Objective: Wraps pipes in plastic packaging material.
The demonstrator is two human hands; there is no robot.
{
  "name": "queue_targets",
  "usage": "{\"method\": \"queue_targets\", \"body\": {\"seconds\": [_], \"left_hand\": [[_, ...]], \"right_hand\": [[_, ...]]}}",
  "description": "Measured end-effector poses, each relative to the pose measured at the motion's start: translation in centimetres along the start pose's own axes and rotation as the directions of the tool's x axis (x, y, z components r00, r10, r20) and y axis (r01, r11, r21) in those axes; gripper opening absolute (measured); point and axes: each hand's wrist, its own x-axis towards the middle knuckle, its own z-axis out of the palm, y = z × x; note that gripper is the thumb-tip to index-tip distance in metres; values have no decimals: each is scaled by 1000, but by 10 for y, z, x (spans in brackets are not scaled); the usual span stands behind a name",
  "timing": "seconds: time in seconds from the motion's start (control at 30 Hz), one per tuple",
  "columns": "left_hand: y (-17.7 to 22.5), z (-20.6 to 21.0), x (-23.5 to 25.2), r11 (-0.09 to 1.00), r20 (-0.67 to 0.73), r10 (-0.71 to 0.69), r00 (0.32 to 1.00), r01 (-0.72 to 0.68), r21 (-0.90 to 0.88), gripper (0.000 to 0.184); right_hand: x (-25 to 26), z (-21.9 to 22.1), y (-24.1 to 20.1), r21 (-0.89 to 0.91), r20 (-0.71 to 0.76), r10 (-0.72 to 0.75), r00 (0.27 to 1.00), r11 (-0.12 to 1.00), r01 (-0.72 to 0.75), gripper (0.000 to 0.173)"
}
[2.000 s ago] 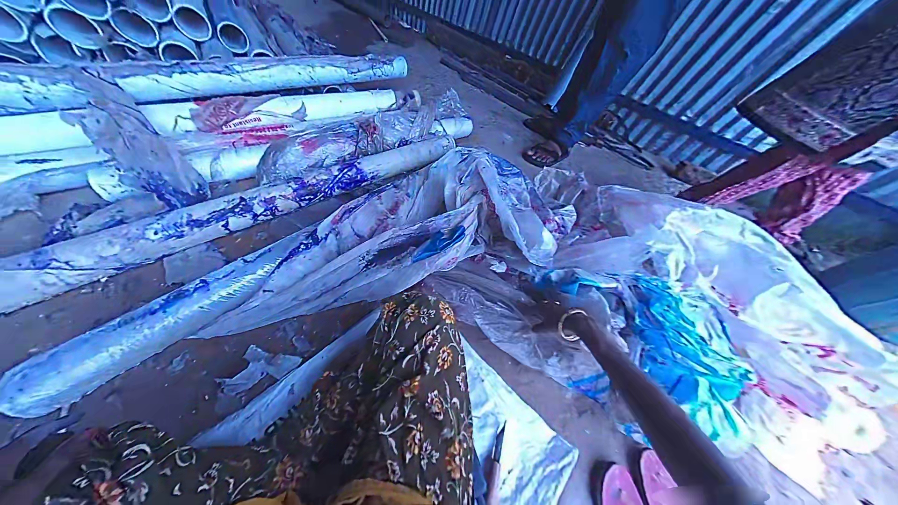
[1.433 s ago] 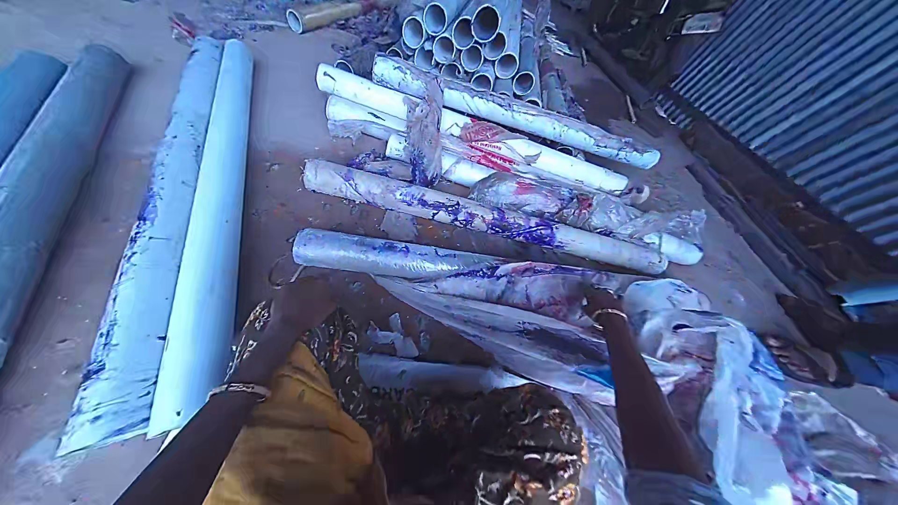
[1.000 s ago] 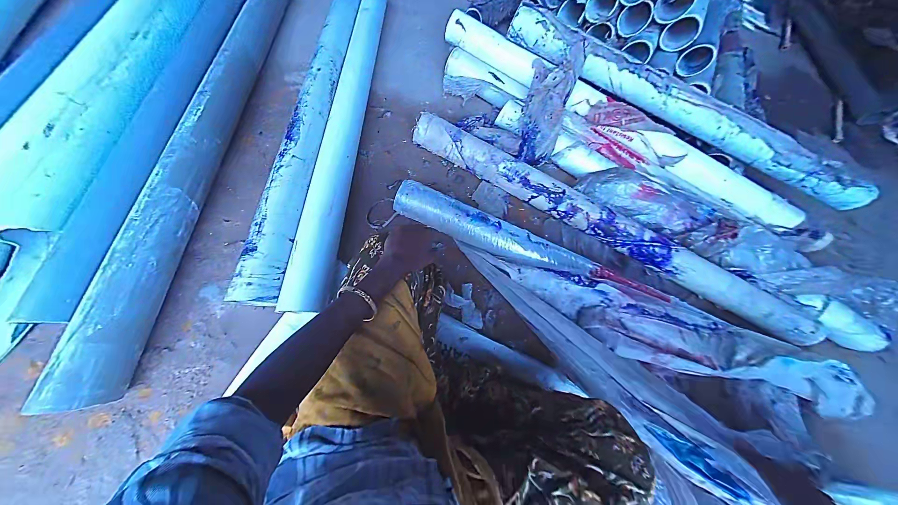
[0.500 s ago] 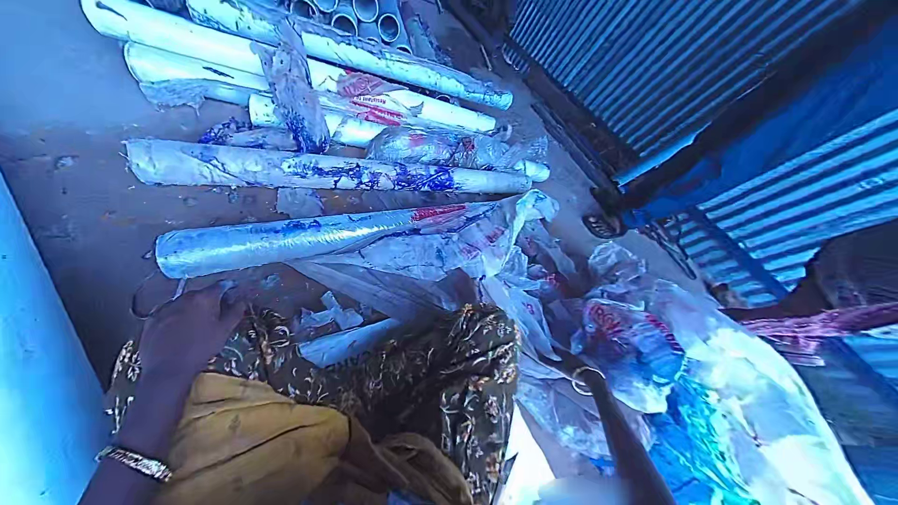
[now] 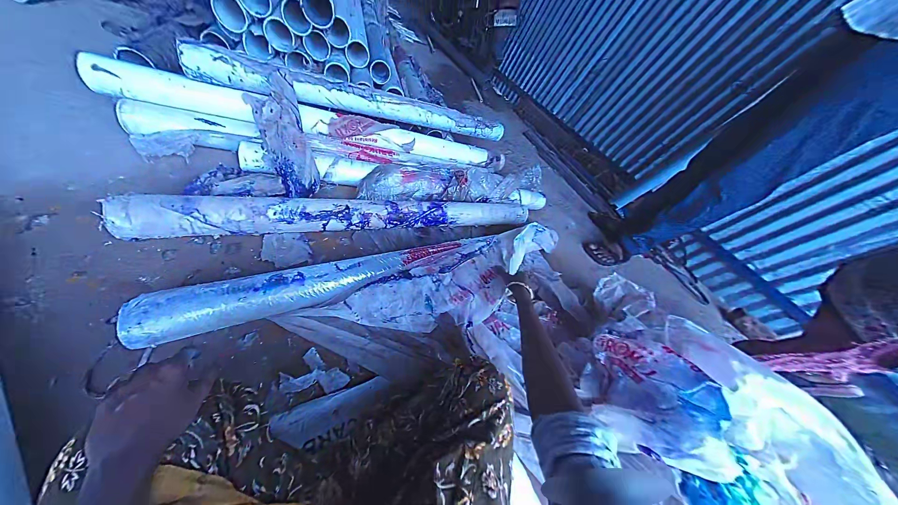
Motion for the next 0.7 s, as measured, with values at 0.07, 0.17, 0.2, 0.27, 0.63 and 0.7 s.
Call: {"method": "queue_targets", "body": {"seconds": [0.07,0.17,0.2,0.27,0.63,0.7], "left_hand": [[0,-2,-1,999,14,-29,999,29,14,46],[3,-2,2,998,40,-54,998,53,23,44],[5,-3,3,998,55,-55,997,53,28,45],[4,-1,5,999,59,-44,997,42,30,48],[103,-3,10,863,73,505,860,-500,-78,53],[163,9,16,779,227,626,746,-612,-137,49]], "right_hand": [[-2,27,-5,5,30,36,999,999,-36,66],[-11,38,-4,-90,16,44,999,995,-43,51],[-19,32,-3,-116,12,48,999,992,-46,51],[-37,14,6,-161,-7,48,999,986,-49,51],[-92,48,69,-30,45,164,985,986,-163,48],[-93,46,68,2,30,175,984,985,-175,47]]}}
